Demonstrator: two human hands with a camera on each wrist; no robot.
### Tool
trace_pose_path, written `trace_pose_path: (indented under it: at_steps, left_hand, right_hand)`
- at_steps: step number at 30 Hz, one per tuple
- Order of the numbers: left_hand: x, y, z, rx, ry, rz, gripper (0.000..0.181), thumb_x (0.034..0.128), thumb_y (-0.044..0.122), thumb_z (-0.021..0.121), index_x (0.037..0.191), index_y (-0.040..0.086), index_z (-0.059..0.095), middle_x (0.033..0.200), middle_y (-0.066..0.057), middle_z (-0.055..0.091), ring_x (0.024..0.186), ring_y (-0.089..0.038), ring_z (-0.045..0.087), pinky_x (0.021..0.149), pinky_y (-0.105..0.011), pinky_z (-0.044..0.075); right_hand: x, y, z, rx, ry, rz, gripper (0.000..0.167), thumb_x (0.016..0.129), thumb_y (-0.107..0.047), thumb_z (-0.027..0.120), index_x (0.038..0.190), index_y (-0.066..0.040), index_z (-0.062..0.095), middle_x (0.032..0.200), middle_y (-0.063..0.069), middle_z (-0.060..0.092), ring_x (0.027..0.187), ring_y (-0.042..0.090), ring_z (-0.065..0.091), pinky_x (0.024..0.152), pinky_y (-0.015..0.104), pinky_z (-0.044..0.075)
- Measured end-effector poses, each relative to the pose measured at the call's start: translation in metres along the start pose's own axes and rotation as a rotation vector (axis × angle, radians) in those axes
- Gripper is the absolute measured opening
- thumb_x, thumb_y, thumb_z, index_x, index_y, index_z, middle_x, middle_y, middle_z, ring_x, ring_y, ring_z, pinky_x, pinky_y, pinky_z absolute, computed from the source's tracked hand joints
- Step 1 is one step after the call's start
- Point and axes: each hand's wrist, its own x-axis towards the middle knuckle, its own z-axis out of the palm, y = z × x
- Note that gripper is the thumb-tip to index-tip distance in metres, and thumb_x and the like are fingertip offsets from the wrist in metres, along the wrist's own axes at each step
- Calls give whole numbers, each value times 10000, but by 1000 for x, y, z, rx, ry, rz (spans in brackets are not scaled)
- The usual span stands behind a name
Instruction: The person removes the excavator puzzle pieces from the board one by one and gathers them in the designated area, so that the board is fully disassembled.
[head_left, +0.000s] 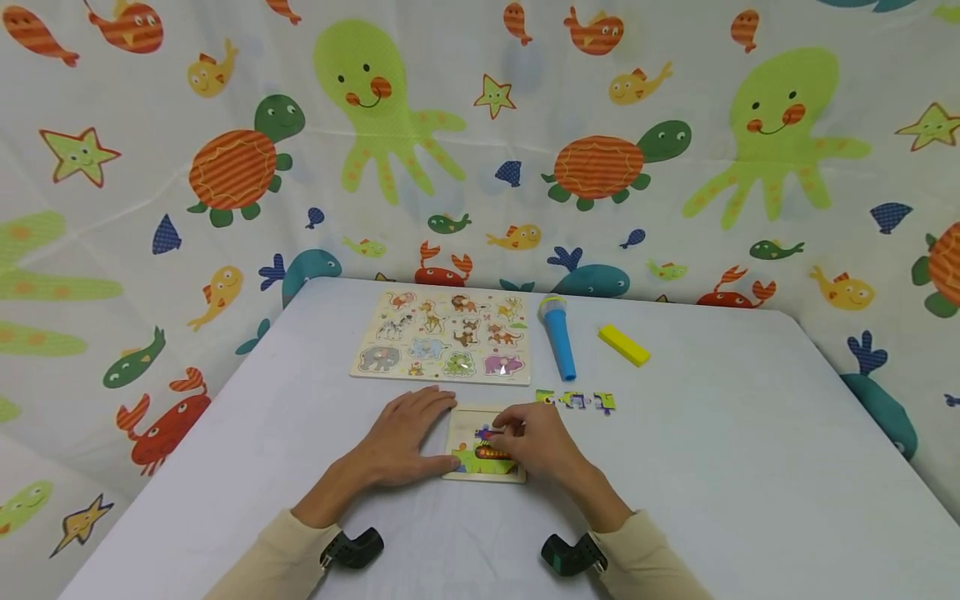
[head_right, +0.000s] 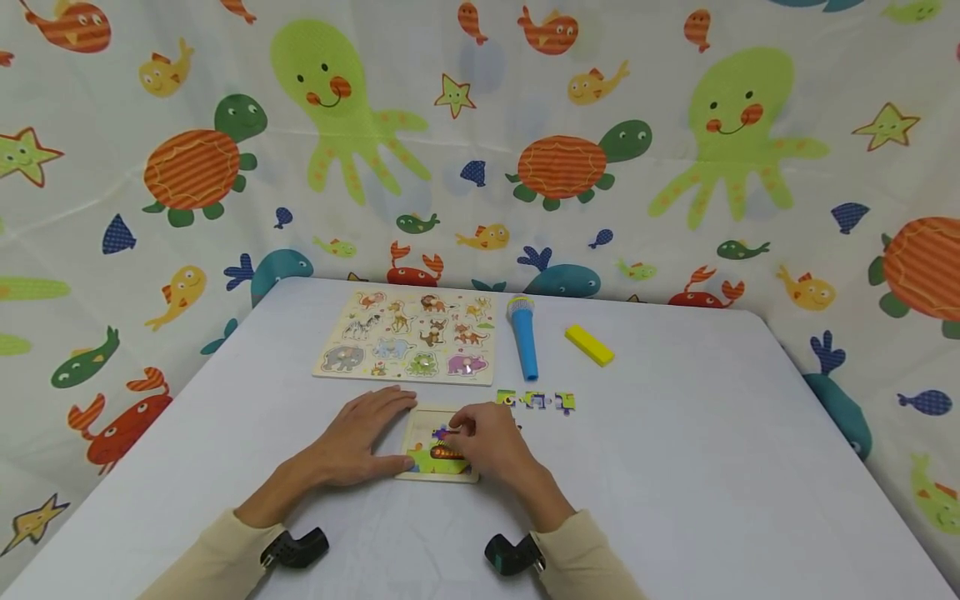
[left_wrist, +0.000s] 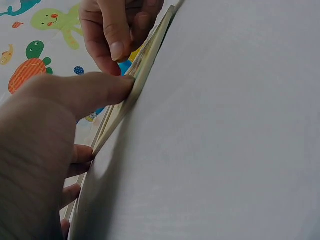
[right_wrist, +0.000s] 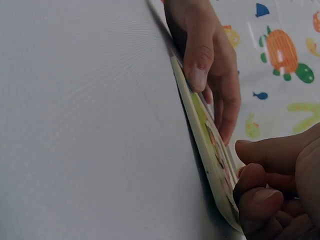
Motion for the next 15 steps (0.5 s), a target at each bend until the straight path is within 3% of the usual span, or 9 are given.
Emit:
trace_pose_path:
  at_steps: [15]
  left_hand:
    - [0, -1, 0, -10, -2, -1, 855, 837, 630, 680, 1536, 196, 446, 1610, 8, 386, 1534, -254, 237, 1227, -553, 168]
  right_hand:
    - [0, 1, 9, -124, -23, 0, 256, 866, -214, 817, 1053, -60, 732, 680, -46, 557, 650, 101, 516, 546, 209, 399]
